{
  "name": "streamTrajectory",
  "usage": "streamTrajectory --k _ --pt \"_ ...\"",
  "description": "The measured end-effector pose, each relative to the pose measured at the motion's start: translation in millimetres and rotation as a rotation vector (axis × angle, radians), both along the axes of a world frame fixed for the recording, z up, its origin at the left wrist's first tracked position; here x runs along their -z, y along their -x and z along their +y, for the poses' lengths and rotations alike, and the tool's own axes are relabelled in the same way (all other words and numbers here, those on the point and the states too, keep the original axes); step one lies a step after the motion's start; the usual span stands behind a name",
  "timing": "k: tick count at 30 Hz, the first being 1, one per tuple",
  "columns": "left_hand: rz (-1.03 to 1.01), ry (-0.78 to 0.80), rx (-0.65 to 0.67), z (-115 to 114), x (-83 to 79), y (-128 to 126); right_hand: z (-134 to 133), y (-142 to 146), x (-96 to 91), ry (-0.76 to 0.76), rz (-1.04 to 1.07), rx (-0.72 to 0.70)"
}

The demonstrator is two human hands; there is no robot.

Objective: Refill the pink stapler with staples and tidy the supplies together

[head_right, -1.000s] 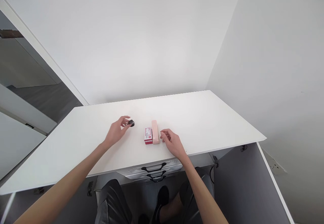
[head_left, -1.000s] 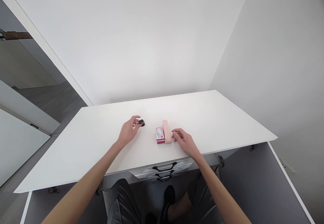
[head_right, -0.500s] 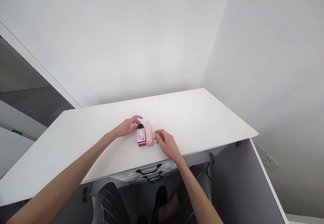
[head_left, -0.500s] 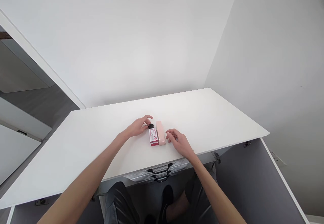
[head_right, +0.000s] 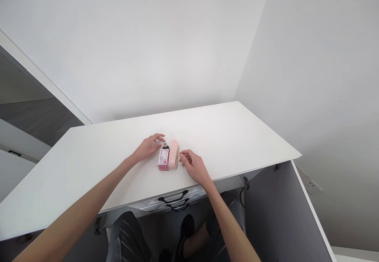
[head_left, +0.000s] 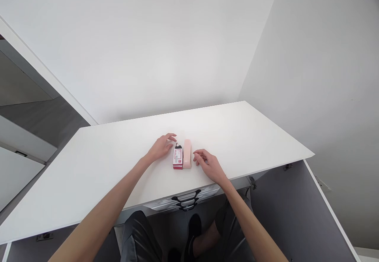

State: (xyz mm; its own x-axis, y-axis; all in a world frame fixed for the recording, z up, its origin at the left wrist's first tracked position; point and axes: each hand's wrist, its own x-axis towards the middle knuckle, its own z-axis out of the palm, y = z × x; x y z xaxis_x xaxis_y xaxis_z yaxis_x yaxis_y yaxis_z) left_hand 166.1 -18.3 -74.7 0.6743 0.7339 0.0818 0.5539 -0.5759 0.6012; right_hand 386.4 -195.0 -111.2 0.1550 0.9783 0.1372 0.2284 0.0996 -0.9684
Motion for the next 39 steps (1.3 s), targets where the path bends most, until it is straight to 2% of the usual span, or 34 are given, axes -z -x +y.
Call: streamTrajectory --k 5,10,17,25,31,39 --pt "-0.050 0.034 -0.075 -8 4.4 -3 0 1 1.3 -0.029 -0.116 0.022" --pt "-0.112 0.033 -0.094 -22 6.1 -6 -1 3 -0.3 -0.043 -0.238 0.028" --pt "-0.160 0.043 -0.146 -58 11.1 21 -3 5 -2.0 -0.002 -0.294 -0.007" --pt "-0.031 0.051 0.103 -85 10.7 51 -4 4 -4.0 0.025 -0.281 -0.056" --pt "-0.015 0.111 0.014 -88 17.3 49 -5 4 -4.4 0.017 -0.264 -0.091" --pt "0.002 0.091 -0.075 -96 20.4 40 -6 3 -2.7 0.005 -0.253 -0.080"
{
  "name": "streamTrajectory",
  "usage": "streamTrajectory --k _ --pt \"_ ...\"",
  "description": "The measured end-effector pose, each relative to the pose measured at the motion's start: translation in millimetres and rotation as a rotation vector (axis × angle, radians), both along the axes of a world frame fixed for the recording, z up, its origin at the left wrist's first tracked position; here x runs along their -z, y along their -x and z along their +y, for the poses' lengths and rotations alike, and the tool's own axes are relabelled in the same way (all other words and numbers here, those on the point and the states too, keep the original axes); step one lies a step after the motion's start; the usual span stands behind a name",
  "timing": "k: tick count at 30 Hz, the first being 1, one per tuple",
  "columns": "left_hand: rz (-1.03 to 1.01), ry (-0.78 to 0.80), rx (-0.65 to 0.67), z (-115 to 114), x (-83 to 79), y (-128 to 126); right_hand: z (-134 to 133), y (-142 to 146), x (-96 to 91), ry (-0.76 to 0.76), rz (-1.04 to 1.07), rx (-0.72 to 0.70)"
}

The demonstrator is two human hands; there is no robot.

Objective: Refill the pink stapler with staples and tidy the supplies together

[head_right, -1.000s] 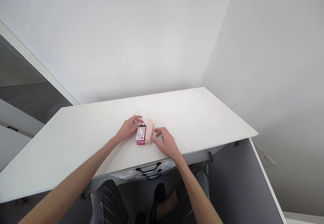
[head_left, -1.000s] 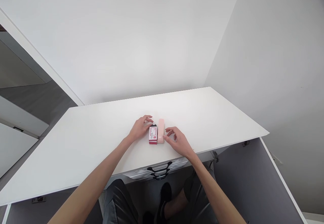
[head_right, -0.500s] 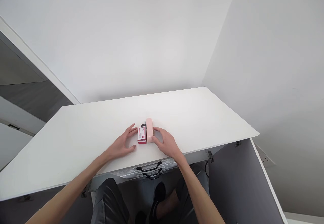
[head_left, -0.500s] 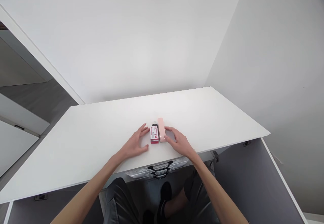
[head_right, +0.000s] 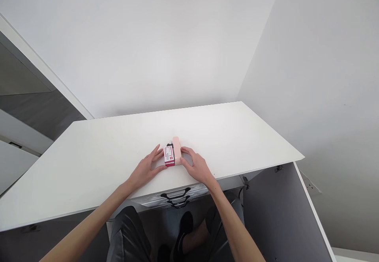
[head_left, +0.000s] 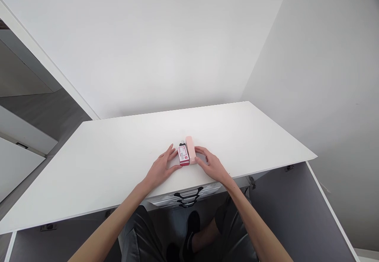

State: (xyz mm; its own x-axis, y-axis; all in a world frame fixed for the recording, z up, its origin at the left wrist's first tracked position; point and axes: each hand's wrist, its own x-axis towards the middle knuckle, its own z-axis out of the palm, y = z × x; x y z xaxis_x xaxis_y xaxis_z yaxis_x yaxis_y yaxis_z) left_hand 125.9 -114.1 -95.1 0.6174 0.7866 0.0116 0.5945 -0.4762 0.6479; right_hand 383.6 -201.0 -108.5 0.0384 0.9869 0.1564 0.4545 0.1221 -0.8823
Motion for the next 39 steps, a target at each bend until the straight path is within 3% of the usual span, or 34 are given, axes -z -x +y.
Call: streamTrajectory --k 9,12,15,18,22,26,30,34,39 --pt "0.000 -0.080 -0.018 -7 8.5 -8 2 -2 5.4 -0.033 0.058 -0.014" --pt "0.014 -0.102 0.016 -6 8.1 0 0 -3 5.6 -0.077 0.055 0.015" --pt "0.101 -0.175 0.066 5 3.7 32 -7 1 2.5 -0.139 0.012 0.154" --pt "0.209 -0.285 -0.027 25 -2.1 88 -21 23 -6.5 -0.292 -0.067 0.274" --pt "0.313 -0.363 -0.239 48 -5.6 160 -35 84 -18.9 -0.482 -0.211 0.117" --pt "0.335 -0.380 -0.412 54 -2.4 184 -21 153 -14.4 -0.365 -0.430 -0.084" --pt "0.325 -0.397 -0.439 49 0.4 179 28 192 -1.7 -0.101 -0.485 -0.022" --pt "0.331 -0.387 -0.454 46 -2.6 176 74 199 2.9 0.045 -0.499 0.108" --pt "0.318 -0.383 -0.464 44 -5.2 177 92 188 7.3 0.064 -0.539 0.225"
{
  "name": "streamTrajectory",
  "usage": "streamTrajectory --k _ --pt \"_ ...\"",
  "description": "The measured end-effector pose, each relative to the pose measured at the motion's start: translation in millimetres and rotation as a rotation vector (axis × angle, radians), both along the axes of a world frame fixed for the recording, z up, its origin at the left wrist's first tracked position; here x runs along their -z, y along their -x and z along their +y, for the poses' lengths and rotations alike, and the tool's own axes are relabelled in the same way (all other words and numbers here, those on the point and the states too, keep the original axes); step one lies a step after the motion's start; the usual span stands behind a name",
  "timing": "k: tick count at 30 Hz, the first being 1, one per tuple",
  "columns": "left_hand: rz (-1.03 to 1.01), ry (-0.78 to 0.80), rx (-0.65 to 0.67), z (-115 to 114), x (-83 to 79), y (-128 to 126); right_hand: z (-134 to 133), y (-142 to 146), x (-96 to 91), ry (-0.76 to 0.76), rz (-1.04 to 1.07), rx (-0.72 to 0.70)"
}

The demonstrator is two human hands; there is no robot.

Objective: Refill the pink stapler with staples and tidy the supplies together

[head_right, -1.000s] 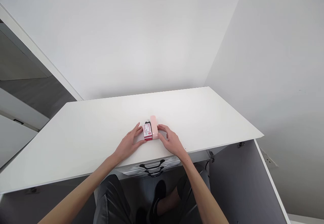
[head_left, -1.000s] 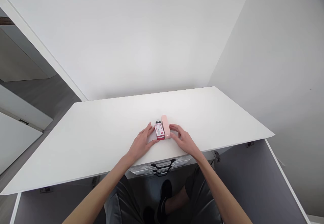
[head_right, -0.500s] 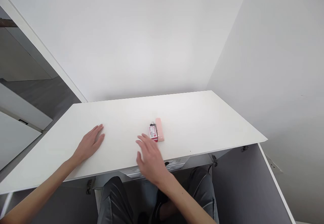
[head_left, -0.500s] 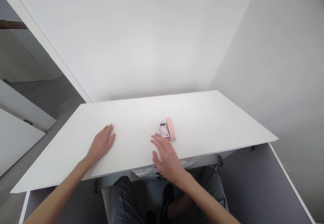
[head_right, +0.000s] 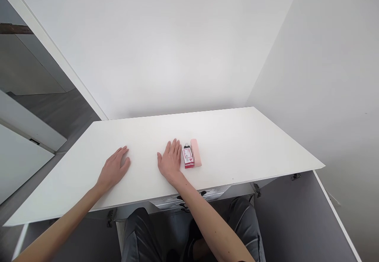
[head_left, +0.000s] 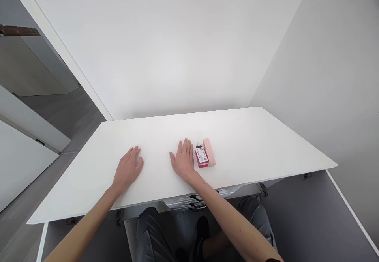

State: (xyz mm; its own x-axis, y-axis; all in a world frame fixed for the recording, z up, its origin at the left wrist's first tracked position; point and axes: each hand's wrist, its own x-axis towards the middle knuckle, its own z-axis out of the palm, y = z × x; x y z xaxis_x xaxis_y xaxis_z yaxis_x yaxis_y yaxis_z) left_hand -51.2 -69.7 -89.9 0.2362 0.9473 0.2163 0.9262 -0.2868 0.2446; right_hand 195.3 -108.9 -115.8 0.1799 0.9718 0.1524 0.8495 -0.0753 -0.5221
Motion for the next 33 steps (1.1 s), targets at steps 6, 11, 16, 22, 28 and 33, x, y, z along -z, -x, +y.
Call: streamTrajectory --k 6,11,16,22,28,33 --pt "-0.016 -0.001 0.008 2 3.8 0 -2 -16 5.3 0.009 0.008 0.031" --pt "-0.027 -0.004 0.012 1 2.5 -2 -5 -29 9.4 -0.001 0.021 0.020" --pt "-0.015 0.016 0.010 -1 -1.5 -4 -7 -53 14.7 -0.031 0.034 -0.016" --pt "-0.004 0.022 0.010 -1 -5.3 -7 -8 -100 18.9 -0.036 0.002 -0.042" --pt "0.008 0.019 0.003 -3 -10.1 -10 -7 -159 23.7 -0.037 -0.028 -0.007" --pt "0.011 0.012 -0.011 -4 -13.4 -13 -5 -211 27.1 -0.030 -0.071 0.017"
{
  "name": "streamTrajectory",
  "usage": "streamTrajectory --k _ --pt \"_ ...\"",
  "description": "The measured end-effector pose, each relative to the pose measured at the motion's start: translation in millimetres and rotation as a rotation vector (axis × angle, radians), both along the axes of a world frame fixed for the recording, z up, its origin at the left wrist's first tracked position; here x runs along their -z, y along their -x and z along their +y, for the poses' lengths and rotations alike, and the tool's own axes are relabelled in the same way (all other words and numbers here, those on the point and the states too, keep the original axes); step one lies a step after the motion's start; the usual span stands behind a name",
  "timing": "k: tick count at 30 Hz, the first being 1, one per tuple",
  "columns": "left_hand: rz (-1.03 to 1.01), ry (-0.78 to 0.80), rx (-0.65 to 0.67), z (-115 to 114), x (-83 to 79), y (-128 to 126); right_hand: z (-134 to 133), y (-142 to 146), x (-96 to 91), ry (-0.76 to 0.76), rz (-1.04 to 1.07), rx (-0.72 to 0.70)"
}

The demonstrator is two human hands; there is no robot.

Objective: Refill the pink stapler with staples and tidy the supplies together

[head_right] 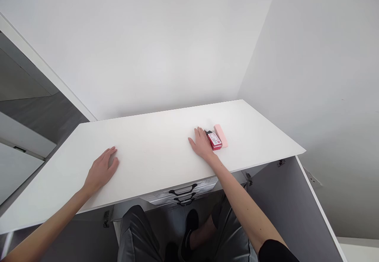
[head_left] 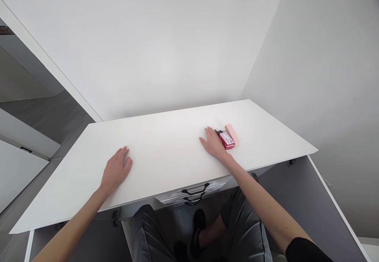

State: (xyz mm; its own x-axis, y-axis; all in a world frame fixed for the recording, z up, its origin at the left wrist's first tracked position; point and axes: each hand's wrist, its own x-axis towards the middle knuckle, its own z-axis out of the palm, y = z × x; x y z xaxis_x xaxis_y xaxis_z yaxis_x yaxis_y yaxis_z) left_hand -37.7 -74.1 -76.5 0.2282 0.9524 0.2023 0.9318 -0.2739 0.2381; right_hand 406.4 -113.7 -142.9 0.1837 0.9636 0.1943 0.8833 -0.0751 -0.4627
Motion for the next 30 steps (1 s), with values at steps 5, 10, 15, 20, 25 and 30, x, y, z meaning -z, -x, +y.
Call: streamTrajectory --k 5,10,15,20,25,30 --pt "0.002 -0.004 0.003 0 -1.2 0 0 -48 1.7 0.003 -0.016 0.045" --pt "0.003 -0.007 0.001 0 -2.2 0 -2 -78 1.5 0.000 -0.015 0.109" --pt "0.004 -0.003 0.000 1 -3.6 -2 -5 -77 1.9 0.008 -0.016 0.130" --pt "0.003 0.000 -0.005 2 -2.3 -3 -12 -61 -2.6 0.039 -0.103 0.001" --pt "0.003 -0.006 -0.005 5 0.6 -2 -22 -41 -7.9 0.104 -0.162 -0.054" --pt "0.002 -0.009 -0.010 4 4.3 -3 -26 -32 -8.1 0.121 -0.174 -0.071"
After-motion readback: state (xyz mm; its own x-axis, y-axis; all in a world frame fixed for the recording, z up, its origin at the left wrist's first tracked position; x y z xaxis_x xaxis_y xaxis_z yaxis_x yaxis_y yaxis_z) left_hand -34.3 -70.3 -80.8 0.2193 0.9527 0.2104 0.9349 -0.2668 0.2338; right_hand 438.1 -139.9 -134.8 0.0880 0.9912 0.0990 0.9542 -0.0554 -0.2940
